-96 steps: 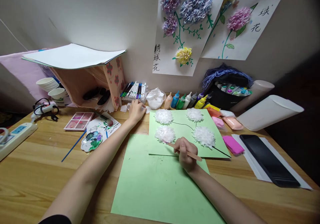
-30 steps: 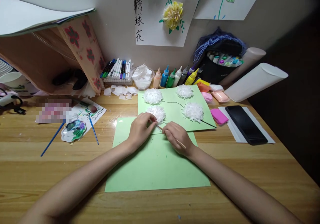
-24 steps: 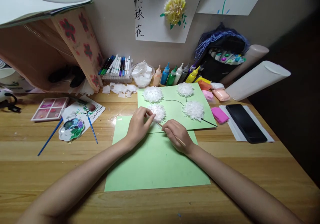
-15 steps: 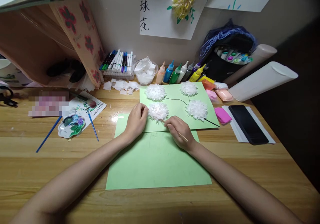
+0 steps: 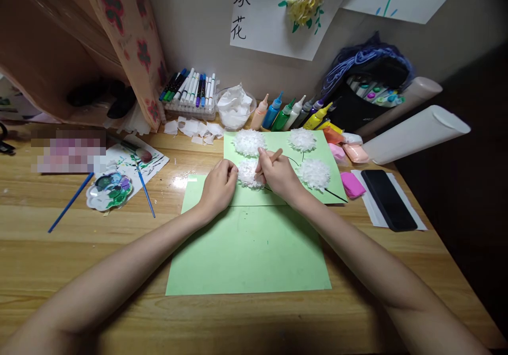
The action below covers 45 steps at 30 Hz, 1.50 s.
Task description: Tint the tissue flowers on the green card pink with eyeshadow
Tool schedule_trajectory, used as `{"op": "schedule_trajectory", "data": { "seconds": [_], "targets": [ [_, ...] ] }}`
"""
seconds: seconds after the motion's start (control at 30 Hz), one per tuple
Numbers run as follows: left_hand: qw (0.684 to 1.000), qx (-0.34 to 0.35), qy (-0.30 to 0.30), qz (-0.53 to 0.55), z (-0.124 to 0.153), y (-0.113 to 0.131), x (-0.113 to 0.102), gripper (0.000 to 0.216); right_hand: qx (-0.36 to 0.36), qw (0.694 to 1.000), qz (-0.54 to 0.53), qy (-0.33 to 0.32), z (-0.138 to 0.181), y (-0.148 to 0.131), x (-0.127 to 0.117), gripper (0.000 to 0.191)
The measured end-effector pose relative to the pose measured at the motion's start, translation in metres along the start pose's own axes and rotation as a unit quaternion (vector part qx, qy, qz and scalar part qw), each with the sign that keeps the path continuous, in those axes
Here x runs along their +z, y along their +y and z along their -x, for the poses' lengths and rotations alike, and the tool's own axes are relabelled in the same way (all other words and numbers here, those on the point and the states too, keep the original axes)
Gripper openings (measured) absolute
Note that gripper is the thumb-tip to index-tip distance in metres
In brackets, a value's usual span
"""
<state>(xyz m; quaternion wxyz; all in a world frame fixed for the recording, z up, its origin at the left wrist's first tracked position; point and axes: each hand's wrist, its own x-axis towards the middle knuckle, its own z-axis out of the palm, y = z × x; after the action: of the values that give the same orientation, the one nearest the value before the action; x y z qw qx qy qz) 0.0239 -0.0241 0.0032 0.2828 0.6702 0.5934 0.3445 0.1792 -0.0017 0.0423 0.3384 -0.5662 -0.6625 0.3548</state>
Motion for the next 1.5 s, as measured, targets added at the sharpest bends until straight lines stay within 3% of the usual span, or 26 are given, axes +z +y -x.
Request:
{"op": "schedule_trajectory", "data": {
  "seconds": [0.17, 0.47, 0.87, 1.03, 1.33, 1.5],
  "targets": [
    [1.0, 0.005, -0.006, -0.009, 0.001, 0.001, -0.001, 0.015, -0.031, 0.994, 0.099, -0.027, -0.007, -0.012, -0.001, 0.057],
    [1.0, 0.006, -0.004, -0.016, 0.002, 0.004, -0.001, 0.015, -0.11, 0.993, -0.036, 0.0, 0.032, 0.013, -0.021, 0.046],
    [1.0, 0.005, -0.003, -0.026, 0.002, 0.004, -0.001, 0.015, -0.132, 0.991, -0.001, -0.018, 0.031, 0.024, -0.009, 0.043],
    [1.0, 0.007, -0.002, -0.021, 0.001, 0.003, 0.0, 0.015, -0.096, 0.994, -0.05, 0.005, 0.026, 0.022, -0.005, 0.046],
    [1.0, 0.012, -0.003, -0.024, 0.002, 0.003, 0.0, 0.016, 0.039, 0.99, -0.105, 0.089, 0.017, 0.014, 0.004, 0.05],
    [1.0, 0.01, -0.005, -0.026, 0.001, 0.003, 0.0, 0.016, 0.057, 0.993, -0.08, 0.069, 0.011, 0.004, 0.002, 0.051]
  ]
}}
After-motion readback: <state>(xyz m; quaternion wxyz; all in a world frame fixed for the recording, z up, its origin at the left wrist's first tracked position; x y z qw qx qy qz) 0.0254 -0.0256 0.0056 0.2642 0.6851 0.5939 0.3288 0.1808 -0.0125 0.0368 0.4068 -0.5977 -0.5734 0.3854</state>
